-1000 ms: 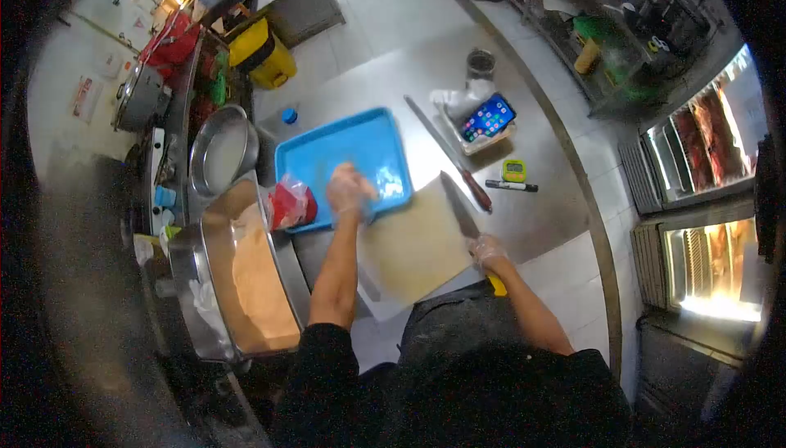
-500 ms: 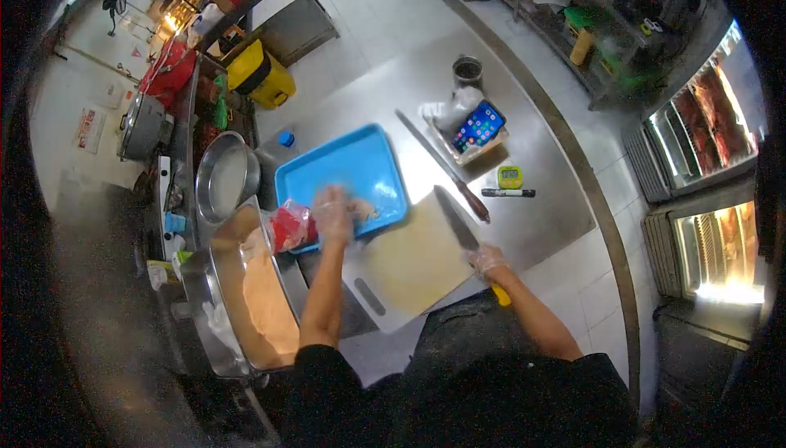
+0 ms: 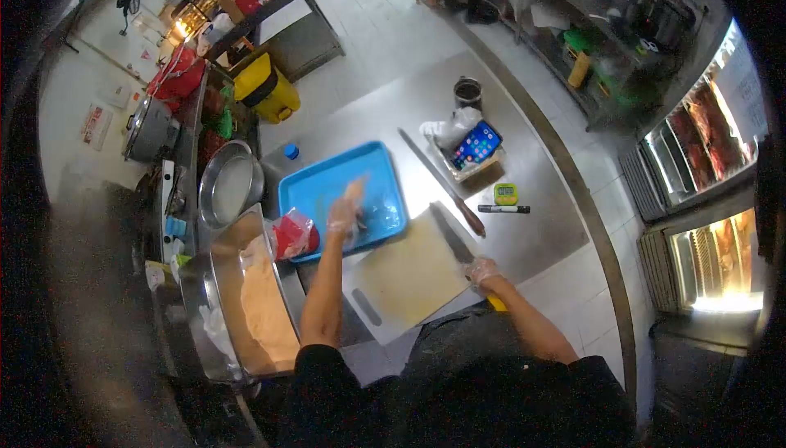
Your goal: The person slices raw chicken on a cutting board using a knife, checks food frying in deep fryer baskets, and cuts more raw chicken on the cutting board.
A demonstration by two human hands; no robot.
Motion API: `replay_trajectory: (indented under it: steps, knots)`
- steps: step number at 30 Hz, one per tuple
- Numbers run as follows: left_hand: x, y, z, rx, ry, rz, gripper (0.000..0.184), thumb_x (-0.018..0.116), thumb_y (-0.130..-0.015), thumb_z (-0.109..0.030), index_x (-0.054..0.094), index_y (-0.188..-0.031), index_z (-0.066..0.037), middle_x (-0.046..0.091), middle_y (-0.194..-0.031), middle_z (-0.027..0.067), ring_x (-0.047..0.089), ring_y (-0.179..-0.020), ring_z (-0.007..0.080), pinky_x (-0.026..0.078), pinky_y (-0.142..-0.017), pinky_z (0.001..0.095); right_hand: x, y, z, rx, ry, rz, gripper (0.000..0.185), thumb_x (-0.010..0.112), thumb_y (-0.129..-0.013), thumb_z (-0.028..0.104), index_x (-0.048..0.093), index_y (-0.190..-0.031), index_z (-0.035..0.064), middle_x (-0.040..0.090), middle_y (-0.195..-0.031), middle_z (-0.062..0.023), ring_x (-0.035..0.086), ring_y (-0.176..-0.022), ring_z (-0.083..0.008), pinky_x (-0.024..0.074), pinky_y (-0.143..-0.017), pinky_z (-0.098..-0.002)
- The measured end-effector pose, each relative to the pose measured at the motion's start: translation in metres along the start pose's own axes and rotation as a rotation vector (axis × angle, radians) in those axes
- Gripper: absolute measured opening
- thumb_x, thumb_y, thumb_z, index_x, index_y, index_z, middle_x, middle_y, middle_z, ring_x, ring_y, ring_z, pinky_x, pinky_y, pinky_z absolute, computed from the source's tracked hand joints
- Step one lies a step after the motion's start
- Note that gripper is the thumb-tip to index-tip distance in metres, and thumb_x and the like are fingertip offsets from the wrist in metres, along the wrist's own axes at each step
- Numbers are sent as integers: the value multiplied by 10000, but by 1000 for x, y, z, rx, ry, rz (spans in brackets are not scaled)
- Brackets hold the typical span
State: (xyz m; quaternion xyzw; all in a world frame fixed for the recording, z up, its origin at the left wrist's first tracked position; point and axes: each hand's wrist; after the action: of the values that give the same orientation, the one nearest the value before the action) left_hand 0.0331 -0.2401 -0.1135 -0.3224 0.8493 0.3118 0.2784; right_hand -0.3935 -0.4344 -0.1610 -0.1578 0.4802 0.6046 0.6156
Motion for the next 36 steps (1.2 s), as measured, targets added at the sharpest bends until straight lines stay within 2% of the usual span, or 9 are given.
replay_trajectory:
  steps: [3,7,9,11,14,21,24,29,36]
  knots:
    - [-43,70,-78,201,928,49,410,574,-828,-371,548,-1123,-86,622,-876,130,627,-749,290,520,-622,404,-74,21,46,132,-13,159,234,499,-862,252,668,-1010,186,631,-1010,-138,610,-946,-270,468,-888,-363]
    - [-70,127,-143,71,862,59,347,579,-848,-298,540,-1132,-101,596,-868,126,608,-787,247,518,-611,355,-89,34,57,271,-263,116,266,517,-846,307,665,-1009,158,635,-1009,-140,609,-945,-269,465,-885,-354]
    - [-55,128,-123,41,867,186,358,613,-820,-306,553,-1094,-84,597,-860,114,598,-804,225,513,-650,335,-13,-5,4,212,-291,83,311,518,-848,345,654,-970,94,640,-961,-164,612,-898,-293,472,-823,-373]
    - [-22,124,-93,294,313,-84,263,617,-810,-270,578,-950,-51,593,-844,89,574,-721,208,475,-626,329,20,-17,-21,40,-210,0,383,573,-816,389,637,-907,22,640,-884,-205,630,-793,-311,494,-714,-406]
    - [23,113,-56,552,399,-295,211,621,-808,-233,580,-873,-36,593,-840,81,563,-705,213,454,-620,337,11,-8,-14,-95,18,-38,345,549,-817,338,616,-960,31,632,-903,-205,623,-808,-320,491,-717,-414]
    - [77,209,-113,112,818,49,239,629,-818,-253,619,-866,-18,640,-885,149,622,-748,233,491,-625,364,-55,50,25,180,-383,-124,387,524,-836,349,577,-971,-9,602,-907,-275,589,-882,-417,467,-790,-465]
    - [136,208,-75,90,-101,34,368,569,-840,-359,645,-832,1,642,-835,204,638,-746,292,503,-650,390,-74,57,42,220,-347,-81,344,521,-839,293,528,-988,-17,599,-889,-279,591,-858,-425,471,-774,-472]
    - [183,240,-51,63,-203,-101,355,611,-767,-372,658,-933,-62,647,-881,198,620,-790,378,491,-726,458,-62,66,52,-59,-62,-39,219,495,-832,201,486,-918,0,601,-834,-246,599,-831,-412,470,-722,-496]
    - [168,260,-22,-21,-272,-24,376,542,-817,-411,674,-842,-59,649,-845,198,623,-790,364,490,-727,450,-74,75,65,104,105,37,289,356,-905,263,520,-948,28,617,-845,-235,600,-846,-397,470,-741,-485]
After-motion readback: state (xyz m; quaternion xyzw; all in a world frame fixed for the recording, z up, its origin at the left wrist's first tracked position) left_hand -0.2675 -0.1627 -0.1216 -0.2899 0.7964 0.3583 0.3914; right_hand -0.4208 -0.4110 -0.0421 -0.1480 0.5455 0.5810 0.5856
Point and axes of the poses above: each hand's wrist, its own y-axis away from the middle knuckle, its own x-axis out of the palm, z = x × y
